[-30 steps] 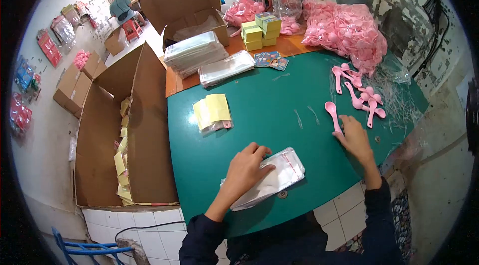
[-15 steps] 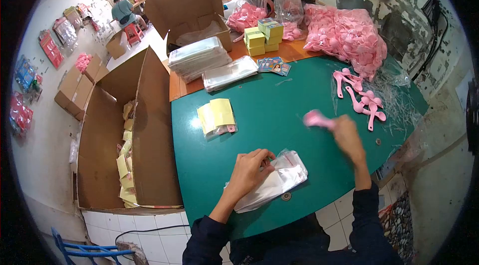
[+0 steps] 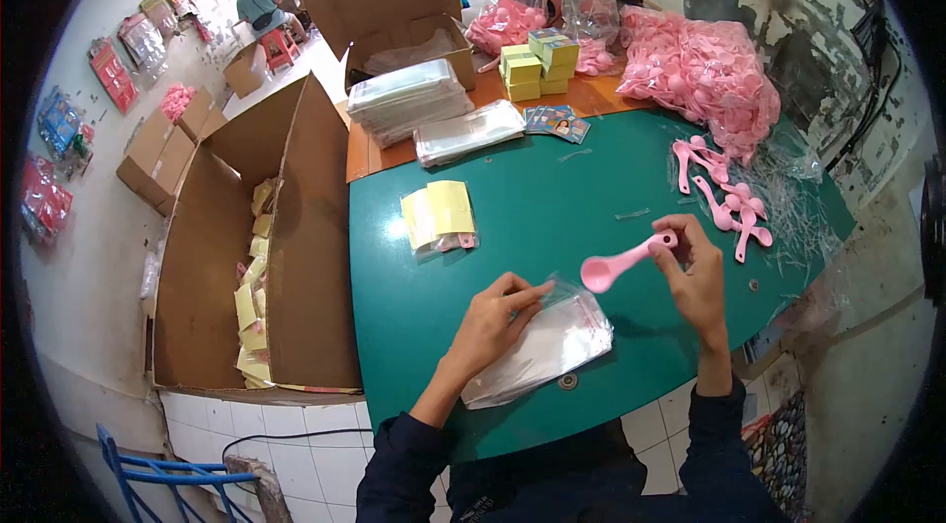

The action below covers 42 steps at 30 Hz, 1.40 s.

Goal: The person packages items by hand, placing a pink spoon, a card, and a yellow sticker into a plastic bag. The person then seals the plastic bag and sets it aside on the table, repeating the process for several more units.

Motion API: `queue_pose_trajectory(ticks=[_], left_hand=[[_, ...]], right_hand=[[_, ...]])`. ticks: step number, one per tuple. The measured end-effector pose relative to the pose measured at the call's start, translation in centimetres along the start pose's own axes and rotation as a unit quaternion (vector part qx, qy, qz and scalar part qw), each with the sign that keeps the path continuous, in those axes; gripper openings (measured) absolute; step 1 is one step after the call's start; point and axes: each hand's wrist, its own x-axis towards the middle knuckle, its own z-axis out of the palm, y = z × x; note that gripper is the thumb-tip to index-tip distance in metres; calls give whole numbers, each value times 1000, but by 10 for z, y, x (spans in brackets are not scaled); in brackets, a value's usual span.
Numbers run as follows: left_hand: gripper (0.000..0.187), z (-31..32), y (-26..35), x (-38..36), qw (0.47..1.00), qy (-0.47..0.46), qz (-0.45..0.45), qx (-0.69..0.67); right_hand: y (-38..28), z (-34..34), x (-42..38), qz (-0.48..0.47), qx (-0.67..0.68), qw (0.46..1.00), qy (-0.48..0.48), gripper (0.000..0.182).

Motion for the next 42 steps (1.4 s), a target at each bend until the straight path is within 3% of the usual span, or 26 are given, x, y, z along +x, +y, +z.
queue_pose_trajectory(ticks=[4, 11, 14, 16, 19, 22, 23, 27, 33, 39, 42], left_hand=[[16, 2, -3, 0, 984, -8, -88, -154], [15, 1, -2, -5, 987, -79, -68, -120], [17, -3, -1, -4, 983, -134, -53, -114], [16, -15, 8, -3, 975, -178, -58, -124], [16, -23, -2, -2, 960, -210, 26, -183], [15, -37, -9, -1, 930, -158, 69, -325], [12, -37, -11, -3, 904, -127, 30, -407], [14, -44, -15, -2, 894, -81, -162, -411], [22, -34, -11, 0, 895, -40, -189, -402], [29, -28, -14, -1, 902, -48, -184, -387], [30, -27, -11, 0, 878, -28, -224, -421]], right_hand=[[4, 9, -9, 45, 57, 997, -15, 17], [4, 22, -22, 0, 123, 989, 83, 17], [1, 24, -22, -67, -31, 997, -35, 17], [-2, 26, -24, -56, -64, 995, -54, 16], [-5, 24, -24, -41, -86, 992, -78, 16], [-5, 23, -21, -36, -85, 992, -89, 17], [-6, 24, -21, -31, -75, 993, -85, 17], [-4, 33, -16, -14, 4, 1000, -4, 19], [-16, 50, -8, -36, 127, 989, 71, 24], [-21, 56, -9, -34, 127, 990, 53, 24], [-14, 59, -9, -56, 108, 991, 50, 24]])
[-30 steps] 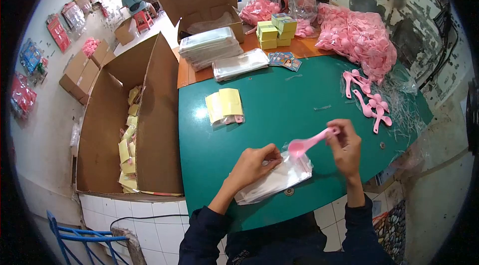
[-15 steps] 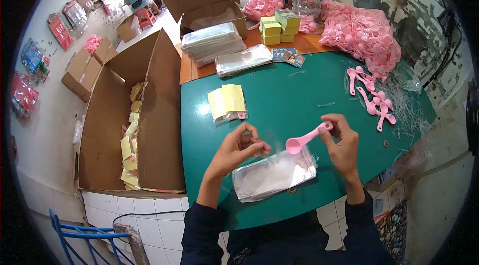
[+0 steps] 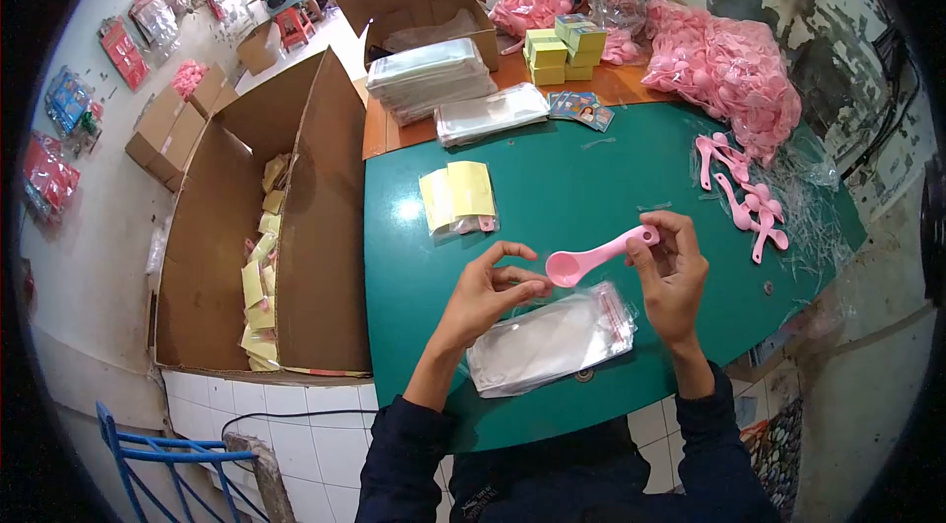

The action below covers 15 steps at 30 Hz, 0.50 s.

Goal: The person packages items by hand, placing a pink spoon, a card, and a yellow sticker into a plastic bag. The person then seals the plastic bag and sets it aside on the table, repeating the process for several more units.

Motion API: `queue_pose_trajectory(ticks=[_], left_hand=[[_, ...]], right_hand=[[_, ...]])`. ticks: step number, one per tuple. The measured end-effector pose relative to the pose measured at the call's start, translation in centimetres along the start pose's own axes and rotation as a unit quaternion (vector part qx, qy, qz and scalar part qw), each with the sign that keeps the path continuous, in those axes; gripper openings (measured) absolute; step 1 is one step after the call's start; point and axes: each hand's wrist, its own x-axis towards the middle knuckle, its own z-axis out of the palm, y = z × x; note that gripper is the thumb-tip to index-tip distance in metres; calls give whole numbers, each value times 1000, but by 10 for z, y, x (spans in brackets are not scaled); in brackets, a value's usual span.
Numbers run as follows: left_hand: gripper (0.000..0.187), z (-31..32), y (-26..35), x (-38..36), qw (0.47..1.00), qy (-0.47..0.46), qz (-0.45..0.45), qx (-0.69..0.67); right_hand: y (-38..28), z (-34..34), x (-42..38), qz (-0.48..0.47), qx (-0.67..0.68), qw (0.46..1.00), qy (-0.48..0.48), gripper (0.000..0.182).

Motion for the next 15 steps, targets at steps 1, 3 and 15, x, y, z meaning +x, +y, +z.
queue_pose_trajectory(ticks=[1, 3, 15], left_hand=[[31, 1, 0, 0, 1000, 4, -1, -2], [33, 1, 1, 0, 1000, 12, -4, -4], [28, 14, 28, 28, 993, -72, 96, 12]], right_hand=[[0, 1, 0, 4, -3, 1000, -8, 24], [-2, 2, -1, 10, -9, 1000, -24, 24], [-19, 6, 57, 41, 1, 978, -204, 28]])
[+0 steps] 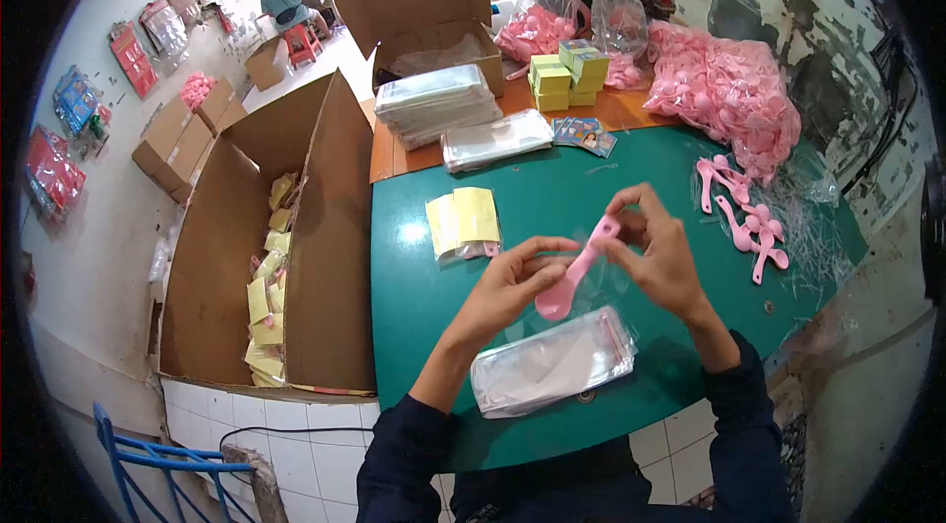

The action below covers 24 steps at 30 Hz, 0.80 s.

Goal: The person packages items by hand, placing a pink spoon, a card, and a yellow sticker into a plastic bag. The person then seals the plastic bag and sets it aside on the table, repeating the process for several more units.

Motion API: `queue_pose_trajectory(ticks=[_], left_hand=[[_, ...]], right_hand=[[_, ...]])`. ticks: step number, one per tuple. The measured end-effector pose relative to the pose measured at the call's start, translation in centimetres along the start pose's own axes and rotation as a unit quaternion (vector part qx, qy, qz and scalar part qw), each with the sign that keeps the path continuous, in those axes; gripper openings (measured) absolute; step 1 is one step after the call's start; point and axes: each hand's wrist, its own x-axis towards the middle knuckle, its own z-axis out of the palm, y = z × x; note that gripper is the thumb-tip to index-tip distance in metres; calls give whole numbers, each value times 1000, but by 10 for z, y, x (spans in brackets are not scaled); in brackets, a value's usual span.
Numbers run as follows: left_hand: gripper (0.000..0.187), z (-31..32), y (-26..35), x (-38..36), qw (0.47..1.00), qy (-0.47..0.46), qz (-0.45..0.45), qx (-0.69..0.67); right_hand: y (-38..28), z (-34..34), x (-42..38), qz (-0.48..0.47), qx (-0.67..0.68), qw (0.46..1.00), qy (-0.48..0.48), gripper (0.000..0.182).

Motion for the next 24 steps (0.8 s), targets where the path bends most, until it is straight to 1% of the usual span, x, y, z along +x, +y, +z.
queue_pose_trajectory(ticks=[1, 2, 4, 5, 6, 7, 8, 9, 10, 11, 12, 13, 14, 15, 16, 17, 20, 23, 24], left_hand=[[27, -1, 3, 7, 1000, 10, 29, 2], [31, -8, 6, 13, 996, 8, 17, 87], [33, -15, 21, 20, 998, -8, -45, 32], [34, -18, 26, 22, 997, -17, -75, 4], [35, -23, 21, 27, 999, -8, -46, 23], [35, -26, 17, 29, 999, 10, -34, 0], [35, -28, 16, 31, 999, 29, -22, -22], [35, -31, 17, 32, 998, 49, -9, -44], [35, -32, 21, 30, 994, 71, -32, -80], [35, -35, 26, 29, 993, 84, -18, -79], [35, -38, 29, 27, 992, 99, -4, -77], [35, -41, 32, 26, 991, 112, 10, -74], [35, -45, 33, 25, 990, 108, 19, -93], [35, -48, 34, 24, 989, 113, 26, -97], [34, -49, 35, 22, 988, 116, 33, -100], [33, -51, 35, 22, 987, 119, 40, -104], [33, -58, 36, 21, 988, 121, 14, -97], [34, -60, 35, 23, 988, 126, -36, -77], [34, -60, 33, 24, 990, 119, -47, -67]], right_hand=[[0, -4, 10, -11, 1, 1000, 11, 28], [2, -9, 21, -23, 3, 1000, 21, 28], [3, -12, 37, -50, 22, 998, 33, 24], [7, -11, 45, -71, 44, 997, 3, 22], [14, -10, 53, -91, 64, 993, -26, 21], [17, -9, 59, -108, 85, 989, -56, 23], [15, -16, 66, -116, 32, 982, -147, 34], [23, -16, 78, -114, 124, 974, -155, 37], [37, -14, 91, -108, 218, 957, -160, 40], [52, -12, 107, -102, 312, 930, -164, 44], [70, -23, 128, -67, 198, 973, -98, 45], [94, -40, 149, -33, 80, 996, -31, 46], [135, -52, 169, -5, -62, 998, -5, 47], [185, -60, 182, 21, -204, 979, 22, 48], [236, -63, 186, 30, -280, 956, 77, 44], [266, -63, 190, 39, -355, 925, 131, 43], [247, -51, 176, 19, -421, 902, 94, 43], [246, -47, 177, 31, -338, 925, 172, 40], [240, -45, 175, 15, -336, 923, 186, 30]])
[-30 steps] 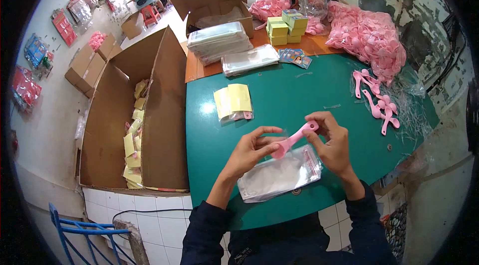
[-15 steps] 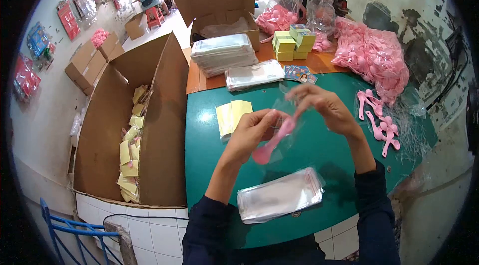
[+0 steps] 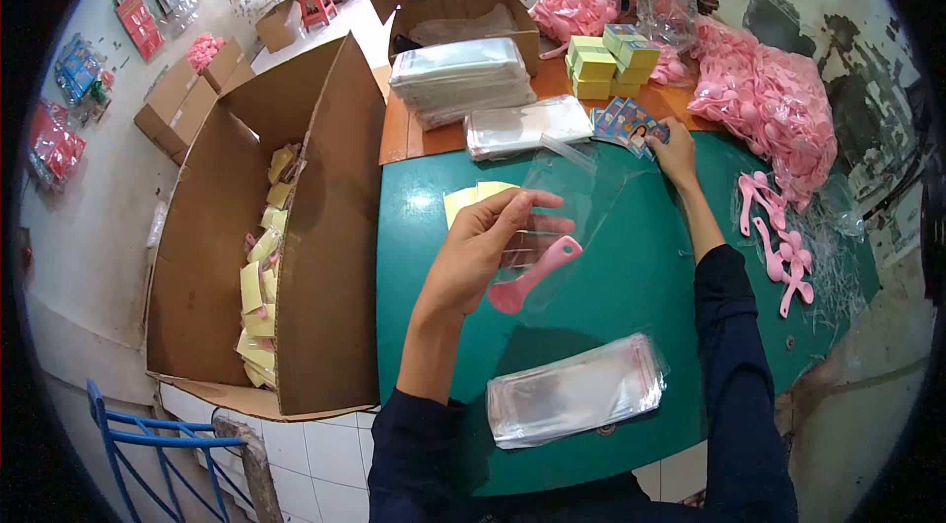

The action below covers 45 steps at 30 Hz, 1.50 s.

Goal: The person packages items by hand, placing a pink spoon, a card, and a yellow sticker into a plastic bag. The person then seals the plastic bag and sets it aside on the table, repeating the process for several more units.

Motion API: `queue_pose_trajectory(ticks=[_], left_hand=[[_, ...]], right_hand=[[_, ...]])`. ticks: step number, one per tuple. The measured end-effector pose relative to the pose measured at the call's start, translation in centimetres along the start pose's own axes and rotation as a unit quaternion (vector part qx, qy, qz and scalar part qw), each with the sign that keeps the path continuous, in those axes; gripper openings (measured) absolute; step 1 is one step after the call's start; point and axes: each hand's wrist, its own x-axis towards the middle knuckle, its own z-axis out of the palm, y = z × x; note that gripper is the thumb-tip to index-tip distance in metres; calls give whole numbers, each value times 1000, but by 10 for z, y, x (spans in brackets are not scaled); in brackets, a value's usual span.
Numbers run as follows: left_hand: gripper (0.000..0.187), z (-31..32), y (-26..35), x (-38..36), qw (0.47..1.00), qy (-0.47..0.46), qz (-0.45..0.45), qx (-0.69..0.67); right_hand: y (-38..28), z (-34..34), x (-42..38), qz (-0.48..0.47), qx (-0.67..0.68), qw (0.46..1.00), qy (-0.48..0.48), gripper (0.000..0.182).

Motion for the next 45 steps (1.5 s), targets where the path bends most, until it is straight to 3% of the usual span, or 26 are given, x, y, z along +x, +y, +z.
queue_pose_trajectory(ticks=[6, 9, 11, 14, 18, 24, 27, 30, 33, 37, 45], left_hand=[[34, 1, -10, 3, 998, -18, -39, 49], [33, 1, -14, 4, 997, -36, -31, 66], [33, 1, -14, 4, 996, -42, -33, 72], [33, 2, -14, 4, 994, -42, -27, 97], [33, 10, -11, 0, 992, -61, -36, 103], [32, 8, -8, -2, 992, -54, -19, 111], [32, 8, -8, -2, 992, -58, -14, 114], [32, 6, -10, 0, 991, -65, -8, 119], [31, 6, -8, 0, 991, -59, -14, 118], [30, 6, -8, -1, 993, -57, -21, 97], [31, 7, -4, -3, 992, -73, -14, 100]], right_hand=[[-10, -21, -5, -73, 11, 993, 95, 24], [-56, -62, -14, -6, 112, 994, 8, 21], [-104, -106, -36, 3, 258, 959, -118, 18], [-149, -152, -69, -43, 285, 928, -235, 17], [-173, -174, -86, -47, 312, 912, -264, 17], [-182, -176, -84, -69, 203, 921, -324, 15], [-174, -163, -84, -201, 181, 931, -245, 14], [-179, -170, -85, -114, 191, 952, -209, 15], [-171, -165, -81, -121, 248, 953, -128, 15], [-177, -172, -81, -44, 368, 904, -214, 20], [-169, -164, -78, -72, 356, 897, -250, 21]])
